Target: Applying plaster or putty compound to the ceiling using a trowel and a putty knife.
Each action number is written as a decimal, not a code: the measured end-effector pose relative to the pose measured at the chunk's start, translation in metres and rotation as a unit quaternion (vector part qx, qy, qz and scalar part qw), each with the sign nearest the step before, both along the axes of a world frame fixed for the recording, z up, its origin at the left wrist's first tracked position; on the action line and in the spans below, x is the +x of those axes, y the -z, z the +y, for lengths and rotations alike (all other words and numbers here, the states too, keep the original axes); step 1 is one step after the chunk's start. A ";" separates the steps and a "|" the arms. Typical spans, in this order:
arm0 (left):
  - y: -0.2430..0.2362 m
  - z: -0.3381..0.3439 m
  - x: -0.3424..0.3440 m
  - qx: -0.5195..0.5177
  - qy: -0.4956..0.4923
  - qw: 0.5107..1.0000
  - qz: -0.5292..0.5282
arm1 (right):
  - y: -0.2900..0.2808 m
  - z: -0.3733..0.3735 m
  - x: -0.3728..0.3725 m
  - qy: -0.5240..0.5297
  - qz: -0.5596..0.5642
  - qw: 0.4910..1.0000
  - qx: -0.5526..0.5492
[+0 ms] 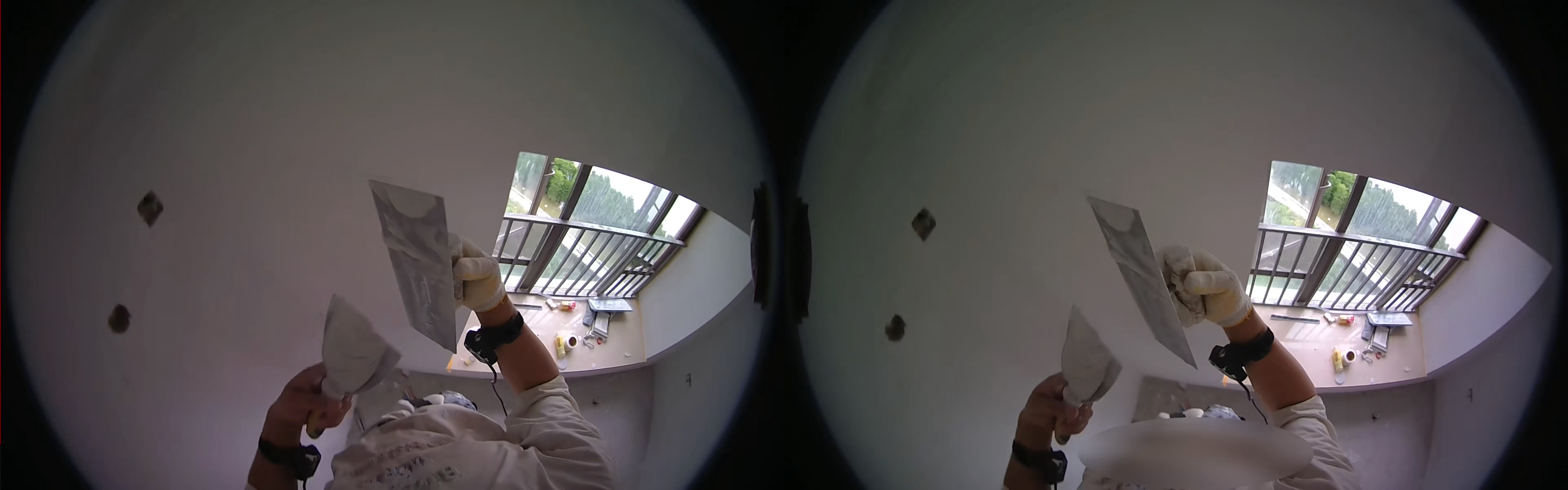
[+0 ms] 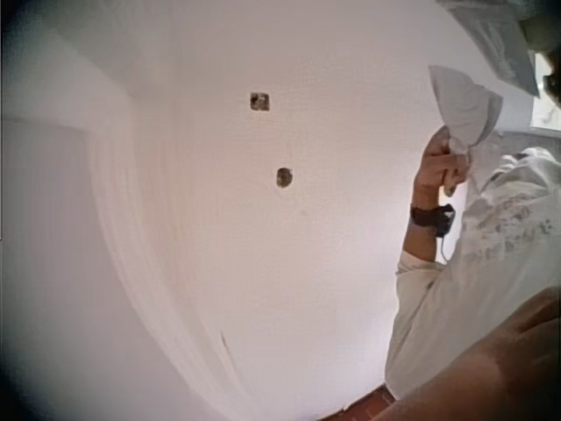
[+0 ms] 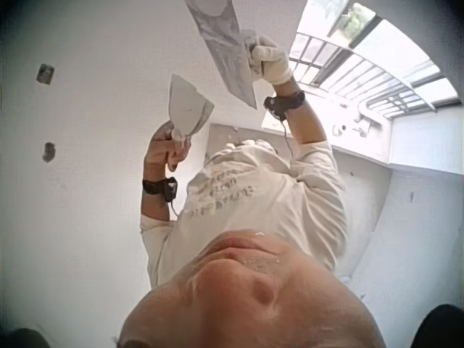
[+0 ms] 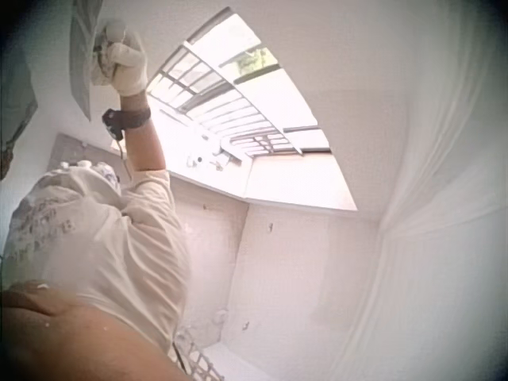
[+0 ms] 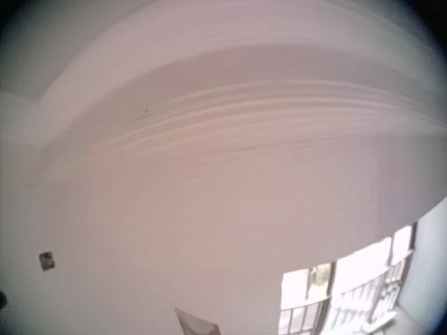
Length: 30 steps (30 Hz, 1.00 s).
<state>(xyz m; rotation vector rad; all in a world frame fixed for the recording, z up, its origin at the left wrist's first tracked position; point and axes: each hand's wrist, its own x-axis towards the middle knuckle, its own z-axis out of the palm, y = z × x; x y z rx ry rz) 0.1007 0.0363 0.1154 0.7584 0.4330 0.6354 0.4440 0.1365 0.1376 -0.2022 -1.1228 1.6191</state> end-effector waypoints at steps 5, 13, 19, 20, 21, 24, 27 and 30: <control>-0.004 0.007 0.001 0.011 0.075 0.991 0.113 | 0.029 -0.039 0.000 -0.061 -0.140 0.988 -0.013; 0.000 -0.008 -0.010 0.038 0.039 0.994 0.093 | 0.114 -0.104 0.038 0.198 -0.393 0.881 -0.177; 0.005 -0.018 0.011 0.074 -0.089 0.983 0.142 | 0.141 -0.181 -0.043 0.316 -0.210 0.922 -0.072; 0.005 -0.020 0.015 0.085 -0.106 0.980 0.147 | 0.137 -0.189 -0.059 0.362 -0.258 0.896 -0.004; 0.004 -0.021 0.018 0.097 -0.120 0.976 0.151 | 0.131 -0.193 -0.070 0.373 -0.256 0.892 -0.008; 0.001 -0.034 0.030 0.167 -0.129 0.956 0.203 | 0.118 -0.198 -0.090 0.414 -0.488 0.754 0.150; 0.000 -0.048 0.042 0.253 -0.115 0.927 0.251 | 0.120 -0.196 -0.090 0.398 -0.512 0.735 0.199; -0.006 -0.052 0.049 0.573 -0.095 0.746 0.327 | 0.131 -0.197 -0.079 0.427 -0.486 0.718 0.257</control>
